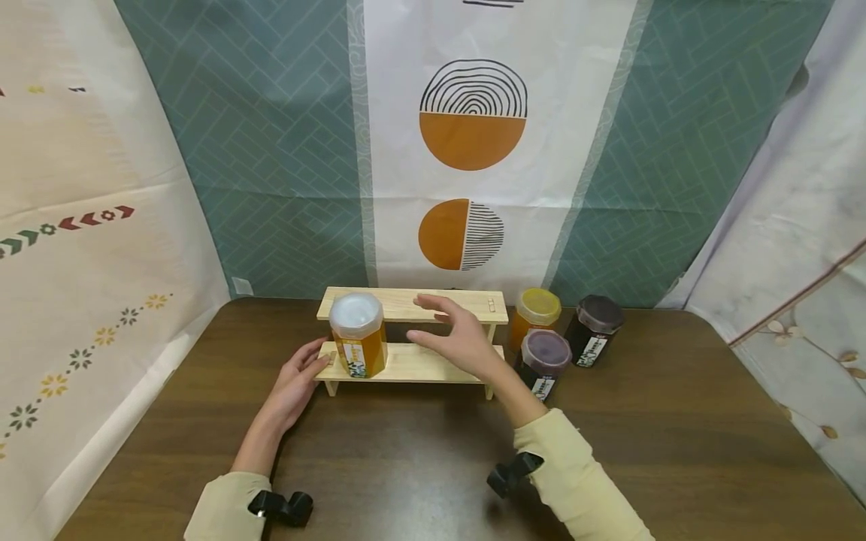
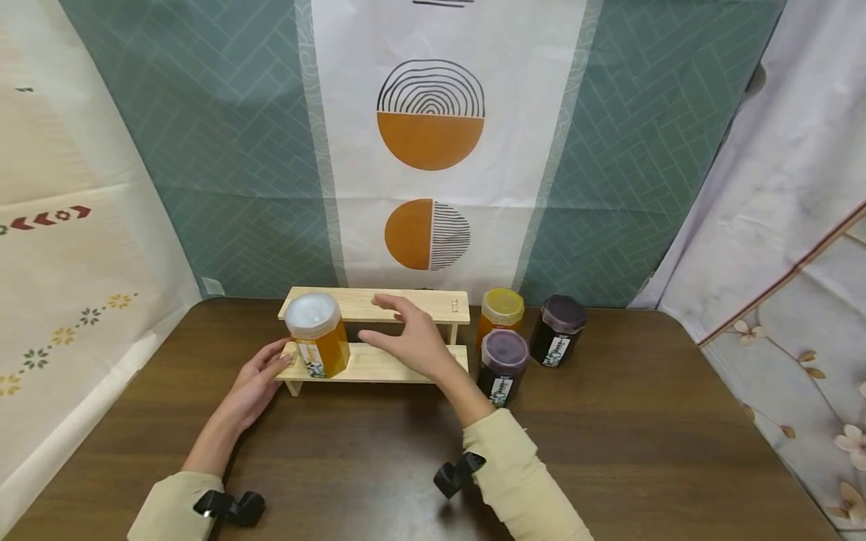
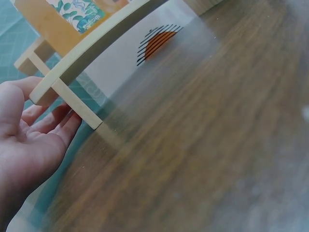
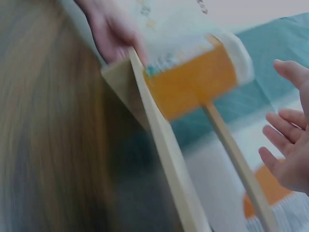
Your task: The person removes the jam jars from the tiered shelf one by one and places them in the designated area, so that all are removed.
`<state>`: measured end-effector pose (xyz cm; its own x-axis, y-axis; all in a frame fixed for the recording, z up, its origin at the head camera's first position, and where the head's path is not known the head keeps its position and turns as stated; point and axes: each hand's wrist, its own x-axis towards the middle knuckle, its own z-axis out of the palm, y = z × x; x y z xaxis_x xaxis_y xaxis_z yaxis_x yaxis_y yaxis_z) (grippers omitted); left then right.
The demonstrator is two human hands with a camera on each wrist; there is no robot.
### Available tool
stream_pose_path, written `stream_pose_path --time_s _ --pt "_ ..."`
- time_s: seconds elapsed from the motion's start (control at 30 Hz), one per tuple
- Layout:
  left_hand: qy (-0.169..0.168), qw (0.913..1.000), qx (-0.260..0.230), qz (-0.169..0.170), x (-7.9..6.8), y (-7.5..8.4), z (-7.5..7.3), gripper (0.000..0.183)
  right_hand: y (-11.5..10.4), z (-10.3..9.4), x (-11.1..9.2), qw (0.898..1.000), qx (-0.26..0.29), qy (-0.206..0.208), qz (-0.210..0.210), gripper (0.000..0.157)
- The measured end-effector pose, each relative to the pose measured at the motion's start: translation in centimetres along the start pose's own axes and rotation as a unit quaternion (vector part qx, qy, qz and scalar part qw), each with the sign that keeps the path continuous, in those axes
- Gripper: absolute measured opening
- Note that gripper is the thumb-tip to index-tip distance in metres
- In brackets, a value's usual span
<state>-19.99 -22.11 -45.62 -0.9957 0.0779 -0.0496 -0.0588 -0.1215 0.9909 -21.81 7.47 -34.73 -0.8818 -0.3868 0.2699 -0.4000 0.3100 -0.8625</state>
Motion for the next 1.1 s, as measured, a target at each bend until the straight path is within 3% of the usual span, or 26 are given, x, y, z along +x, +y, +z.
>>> stream_pose_path --time_s 0.2,0.4,0.77,1.1 --pt "-0.002 1.0 -0.005 0.004 0.1 -0.2 0.3 0.057 -0.7 4.3 2.4 0.997 0.059 -0.027 0.029 0.079" --pt "-0.003 1.0 -0.002 0.008 0.1 -0.3 0.3 0.056 -1.4 6.2 3.8 0.991 0.117 -0.043 0.044 0.083" --pt "-0.004 0.9999 -0.011 0.004 0.1 -0.1 0.1 0.055 -1.7 6.7 5.0 0.992 0.094 -0.056 0.058 0.078" --pt "-0.002 0.9998 -0.007 0.016 0.0 -0.2 -0.2 0.055 -0.5 6.2 4.4 0.99 0.127 -0.06 -0.001 0.066"
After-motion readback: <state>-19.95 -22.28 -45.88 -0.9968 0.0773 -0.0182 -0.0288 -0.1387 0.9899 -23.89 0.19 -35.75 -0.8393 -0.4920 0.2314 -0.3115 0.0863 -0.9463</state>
